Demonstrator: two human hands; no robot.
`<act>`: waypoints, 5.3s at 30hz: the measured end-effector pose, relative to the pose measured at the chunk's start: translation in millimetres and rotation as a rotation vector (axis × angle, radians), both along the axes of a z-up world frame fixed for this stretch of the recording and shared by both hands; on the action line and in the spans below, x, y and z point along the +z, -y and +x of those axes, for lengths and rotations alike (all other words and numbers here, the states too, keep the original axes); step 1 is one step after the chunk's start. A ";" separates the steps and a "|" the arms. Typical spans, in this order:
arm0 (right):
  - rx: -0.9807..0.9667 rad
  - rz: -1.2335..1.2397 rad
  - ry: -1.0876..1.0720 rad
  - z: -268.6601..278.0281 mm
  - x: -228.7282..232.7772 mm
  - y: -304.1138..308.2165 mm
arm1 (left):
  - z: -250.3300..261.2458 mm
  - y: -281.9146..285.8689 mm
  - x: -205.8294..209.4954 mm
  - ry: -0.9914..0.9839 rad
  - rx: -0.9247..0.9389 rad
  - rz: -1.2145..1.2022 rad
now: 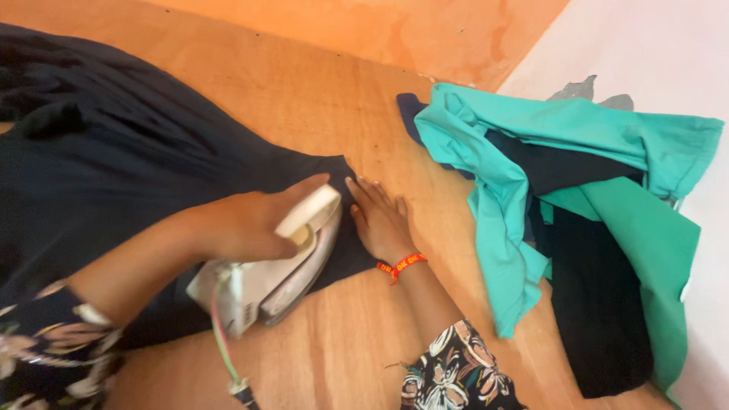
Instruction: The person irons a black shirt on a wooden table using a white electric iron. They repeatedly smooth the fabric, adjust the shirt's position, and iron different sections including the sleeves and body.
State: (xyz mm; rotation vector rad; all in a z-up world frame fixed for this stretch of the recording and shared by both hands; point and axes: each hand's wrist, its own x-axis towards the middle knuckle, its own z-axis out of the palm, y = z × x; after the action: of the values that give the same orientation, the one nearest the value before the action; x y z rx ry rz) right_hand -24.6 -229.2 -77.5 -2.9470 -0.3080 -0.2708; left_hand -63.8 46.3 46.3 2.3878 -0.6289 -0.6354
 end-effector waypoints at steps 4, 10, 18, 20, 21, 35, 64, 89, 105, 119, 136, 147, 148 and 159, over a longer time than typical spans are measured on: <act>0.005 0.021 0.019 -0.3 0.3 -1.7 | 6.0 4.9 1.1 -0.015 -0.021 -0.007; 0.025 0.201 0.126 12.2 -14.5 17.0 | 20.6 31.2 -20.2 0.116 0.006 -0.210; 0.131 0.557 0.267 21.7 -15.7 32.0 | -14.0 37.5 -47.2 -0.209 0.405 -0.843; 0.141 0.800 0.254 14.9 1.2 14.3 | -18.1 15.7 -52.0 -0.292 0.399 -1.056; 0.143 0.920 0.246 7.9 13.9 4.8 | -23.1 -8.9 -56.5 -0.235 0.422 -1.007; 0.185 0.734 -0.370 -56.4 118.3 -93.4 | -112.0 -198.7 -139.6 0.773 0.411 0.686; 0.370 -0.167 0.241 1.3 107.9 -200.6 | -16.6 -167.0 -144.4 0.700 0.480 0.348; 0.676 -0.223 0.176 -12.4 121.3 -83.7 | -8.0 -176.7 -149.4 0.644 0.465 0.325; 0.802 -0.181 0.137 -11.3 129.9 -63.0 | 3.5 -184.5 -177.4 0.705 0.470 0.332; 1.121 -0.096 0.286 -30.3 120.5 -115.9 | -1.4 -185.1 -179.0 0.841 0.488 0.239; 0.126 -0.233 0.278 43.8 113.0 -81.7 | 0.1 -185.2 -181.5 0.776 0.493 0.348; 0.081 -0.241 0.245 15.3 113.4 -74.3 | 3.5 -186.4 -186.4 0.764 0.481 0.277; 0.045 -0.255 0.273 16.0 110.0 -76.8 | 4.5 -187.4 -184.7 0.755 0.476 0.269; -0.137 -0.283 0.381 56.3 92.4 -98.5 | 7.1 -182.6 -174.3 0.682 0.487 0.337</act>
State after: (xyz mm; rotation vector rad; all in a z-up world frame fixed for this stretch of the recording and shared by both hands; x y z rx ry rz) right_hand 31.7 -130.7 14.9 -3.1827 -0.2036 -0.8799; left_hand -56.7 228.9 -127.9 2.9276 -0.1739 0.3295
